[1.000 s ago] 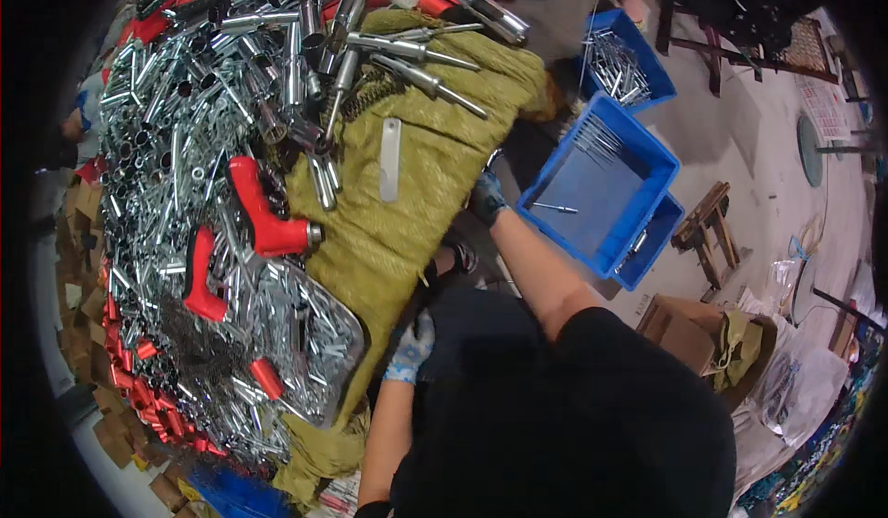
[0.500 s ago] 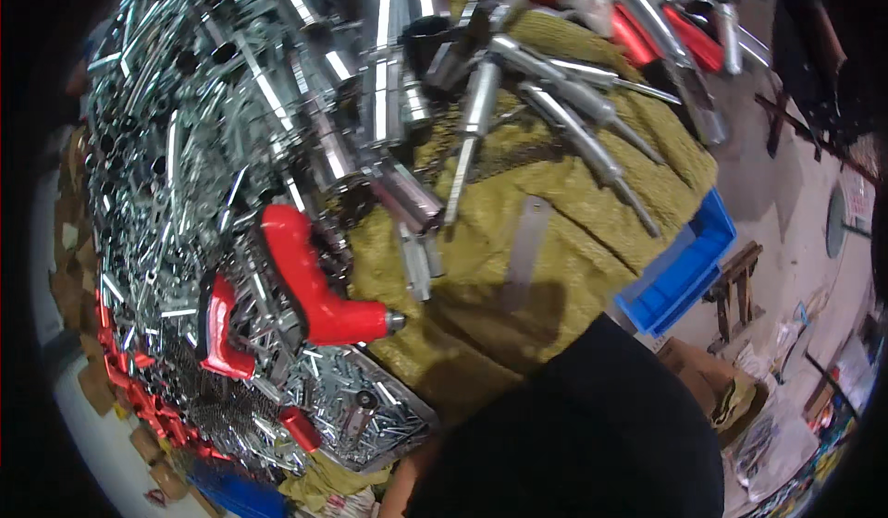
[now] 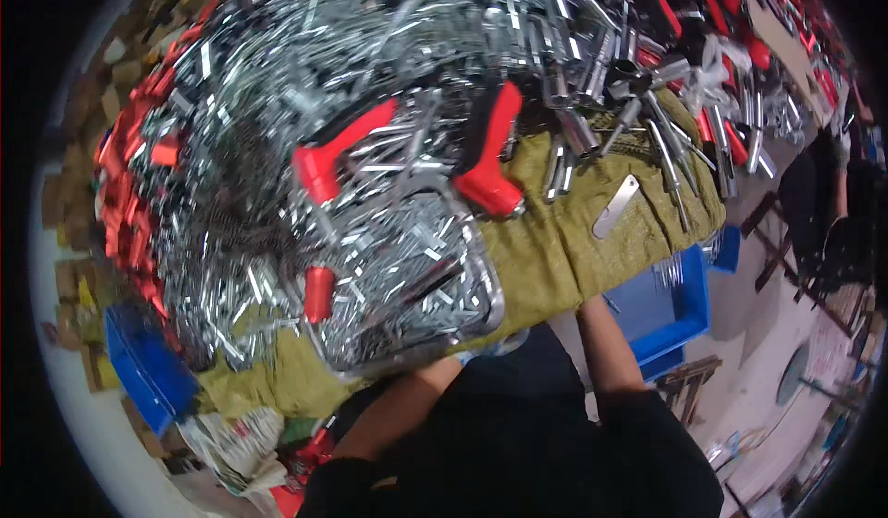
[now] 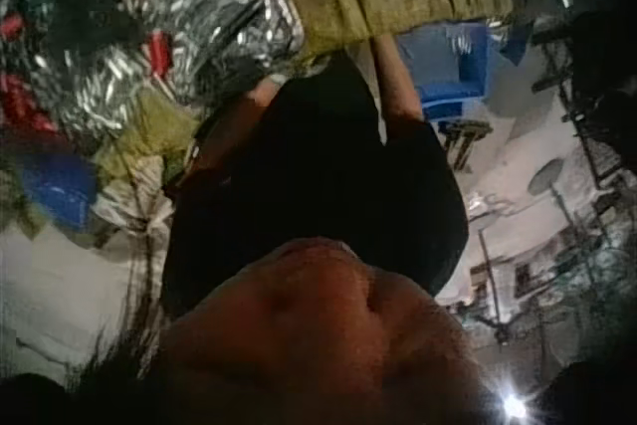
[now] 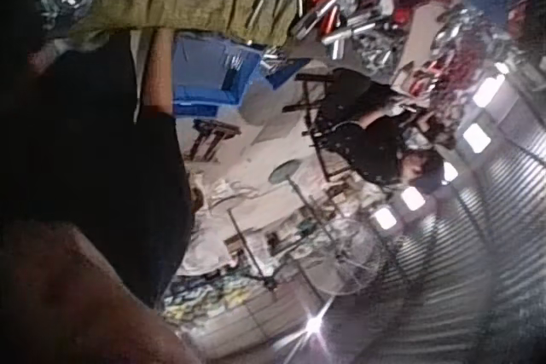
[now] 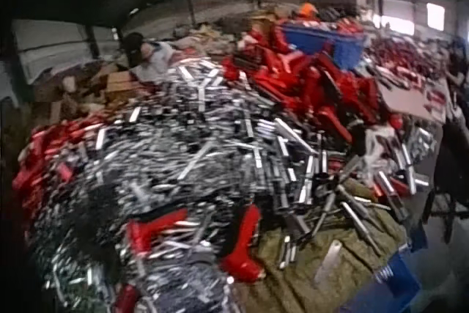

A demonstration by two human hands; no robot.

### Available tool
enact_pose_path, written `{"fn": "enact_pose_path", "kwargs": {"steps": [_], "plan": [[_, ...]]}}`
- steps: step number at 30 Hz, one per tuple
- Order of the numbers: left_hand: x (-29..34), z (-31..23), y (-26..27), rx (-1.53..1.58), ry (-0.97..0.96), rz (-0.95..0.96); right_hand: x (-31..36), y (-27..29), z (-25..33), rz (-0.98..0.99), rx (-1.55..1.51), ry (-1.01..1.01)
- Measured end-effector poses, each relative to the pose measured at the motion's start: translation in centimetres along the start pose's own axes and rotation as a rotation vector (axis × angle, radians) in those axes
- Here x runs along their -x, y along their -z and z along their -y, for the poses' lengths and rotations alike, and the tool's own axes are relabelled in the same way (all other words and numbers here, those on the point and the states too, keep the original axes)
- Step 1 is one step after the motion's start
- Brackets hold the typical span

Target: Assembling small metal components and red plastic handles at a workshop workstation.

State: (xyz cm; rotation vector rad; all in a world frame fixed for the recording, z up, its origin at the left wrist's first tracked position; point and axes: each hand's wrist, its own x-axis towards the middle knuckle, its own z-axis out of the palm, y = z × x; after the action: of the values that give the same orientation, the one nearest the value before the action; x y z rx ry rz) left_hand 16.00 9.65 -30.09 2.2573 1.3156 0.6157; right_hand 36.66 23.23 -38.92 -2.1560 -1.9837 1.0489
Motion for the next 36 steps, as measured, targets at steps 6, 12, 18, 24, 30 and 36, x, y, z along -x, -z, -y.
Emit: {"fn": "enact_pose_path", "kwargs": {"steps": [6, 12, 18, 24, 30, 36], "plan": [[-2.0, -6.4, 5.7, 0.180, -0.098, 0.042, 16.2, 10.4, 3.2, 0.082, -0.332, 0.148], [5.0, -11.8, 18.1, 0.287, -0.011, 0.077, 23.9, 18.4, 14.6, -0.079, -0.470, 0.583], [8.9, -8.9, 24.5, -0.285, 0.481, -0.512, 20.2, 17.3, 25.1, -0.306, 0.367, 1.192], [8.7, -6.3, 23.8, -0.324, 0.539, -0.399, 18.2, 16.6, 26.7, -0.144, 0.505, 1.129], [8.4, -5.5, 25.1, -0.020, 0.493, -0.573, 20.2, 17.4, 26.8, -0.092, 0.290, 1.112], [8.2, -6.5, 25.0, 0.941, 0.780, -0.725, 24.3, 17.2, 27.0, 0.244, -0.320, 0.636]]}}
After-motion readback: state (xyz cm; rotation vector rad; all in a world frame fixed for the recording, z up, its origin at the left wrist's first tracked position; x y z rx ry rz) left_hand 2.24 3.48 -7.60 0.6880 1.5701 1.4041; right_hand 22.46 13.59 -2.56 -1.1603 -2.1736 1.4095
